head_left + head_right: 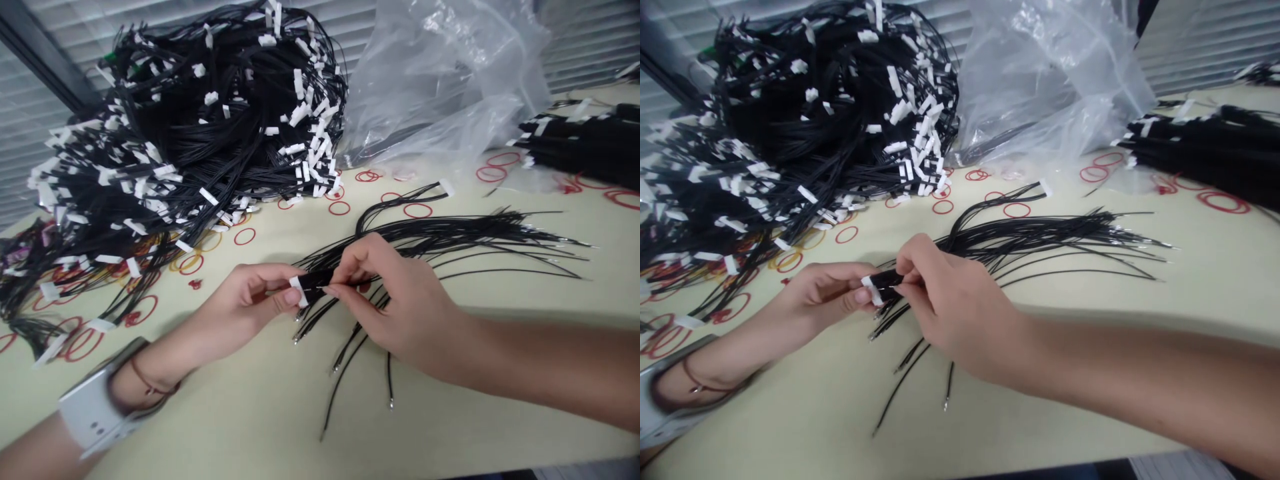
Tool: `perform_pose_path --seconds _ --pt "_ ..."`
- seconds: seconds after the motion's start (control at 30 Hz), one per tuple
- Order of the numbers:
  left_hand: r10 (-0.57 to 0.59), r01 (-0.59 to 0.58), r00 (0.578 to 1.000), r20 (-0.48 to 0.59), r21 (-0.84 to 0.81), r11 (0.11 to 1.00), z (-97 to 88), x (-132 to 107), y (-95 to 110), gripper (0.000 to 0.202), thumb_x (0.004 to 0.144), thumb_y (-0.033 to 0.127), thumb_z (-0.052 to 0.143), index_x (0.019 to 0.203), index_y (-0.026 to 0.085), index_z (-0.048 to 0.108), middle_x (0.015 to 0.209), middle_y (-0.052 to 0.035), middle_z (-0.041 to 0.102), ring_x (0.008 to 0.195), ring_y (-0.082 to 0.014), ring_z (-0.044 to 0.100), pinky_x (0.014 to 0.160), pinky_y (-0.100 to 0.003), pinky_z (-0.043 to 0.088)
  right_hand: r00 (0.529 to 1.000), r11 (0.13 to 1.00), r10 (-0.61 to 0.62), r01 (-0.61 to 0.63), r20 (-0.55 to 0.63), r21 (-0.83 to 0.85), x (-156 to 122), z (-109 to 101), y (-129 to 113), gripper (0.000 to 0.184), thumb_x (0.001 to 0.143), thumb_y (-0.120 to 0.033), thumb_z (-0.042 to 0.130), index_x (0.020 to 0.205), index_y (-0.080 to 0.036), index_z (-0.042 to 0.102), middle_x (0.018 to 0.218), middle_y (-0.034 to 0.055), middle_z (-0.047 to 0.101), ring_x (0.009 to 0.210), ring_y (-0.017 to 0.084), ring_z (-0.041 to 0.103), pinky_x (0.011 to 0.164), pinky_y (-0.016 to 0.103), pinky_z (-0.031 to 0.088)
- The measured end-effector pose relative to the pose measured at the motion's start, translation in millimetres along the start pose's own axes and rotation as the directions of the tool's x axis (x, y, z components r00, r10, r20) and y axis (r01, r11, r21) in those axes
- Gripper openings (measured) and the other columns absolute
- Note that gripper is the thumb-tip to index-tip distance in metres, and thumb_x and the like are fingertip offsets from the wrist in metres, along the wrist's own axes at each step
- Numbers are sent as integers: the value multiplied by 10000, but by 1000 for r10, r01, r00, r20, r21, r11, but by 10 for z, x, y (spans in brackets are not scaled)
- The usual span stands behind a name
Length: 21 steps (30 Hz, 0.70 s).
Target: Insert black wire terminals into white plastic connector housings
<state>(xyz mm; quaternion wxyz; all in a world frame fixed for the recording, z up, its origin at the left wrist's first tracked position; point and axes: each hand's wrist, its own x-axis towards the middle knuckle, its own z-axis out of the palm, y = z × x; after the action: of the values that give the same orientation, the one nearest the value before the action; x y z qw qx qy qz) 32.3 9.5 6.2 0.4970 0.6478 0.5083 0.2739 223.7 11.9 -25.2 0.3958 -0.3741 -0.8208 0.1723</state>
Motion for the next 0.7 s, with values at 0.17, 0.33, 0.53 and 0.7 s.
perform_pose_path --seconds 0.17,0.33,0.53,0.7 --pt "-22 22 1000 -7 14 1000 2 2 -12 85 749 173 576 787 154 650 652 5 600 591 -101 522 562 -200 453 1000 1000 -25 25 17 -10 7 -9 -9 128 795 -121 479 855 -200 400 704 -41 547 597 61 517 519 160 367" --pt "18 -23 998 54 82 996 37 -18 -16 150 774 165 542 887 110 626 728 -21 590 667 -119 510 584 -211 421 994 998 -58 61 89 -29 0 -3 -11 108 797 -129 460 838 -208 400 701 -50 537 586 61 491 506 162 344" --pt "23 -31 997 75 98 995 74 -34 -10 207 793 185 518 951 76 593 755 -47 582 708 -139 503 578 -228 413 985 991 -135 135 103 9 -18 11 -9 94 788 -130 464 801 -210 416 730 -51 546 637 67 494 543 173 362" --pt "42 -44 999 25 65 997 34 -11 -20 140 771 177 551 867 120 635 683 -2 585 635 -100 493 564 -184 407 978 979 -197 192 -75 -66 39 -37 -36 88 807 -101 473 813 -185 498 735 -26 598 669 78 511 622 199 403"
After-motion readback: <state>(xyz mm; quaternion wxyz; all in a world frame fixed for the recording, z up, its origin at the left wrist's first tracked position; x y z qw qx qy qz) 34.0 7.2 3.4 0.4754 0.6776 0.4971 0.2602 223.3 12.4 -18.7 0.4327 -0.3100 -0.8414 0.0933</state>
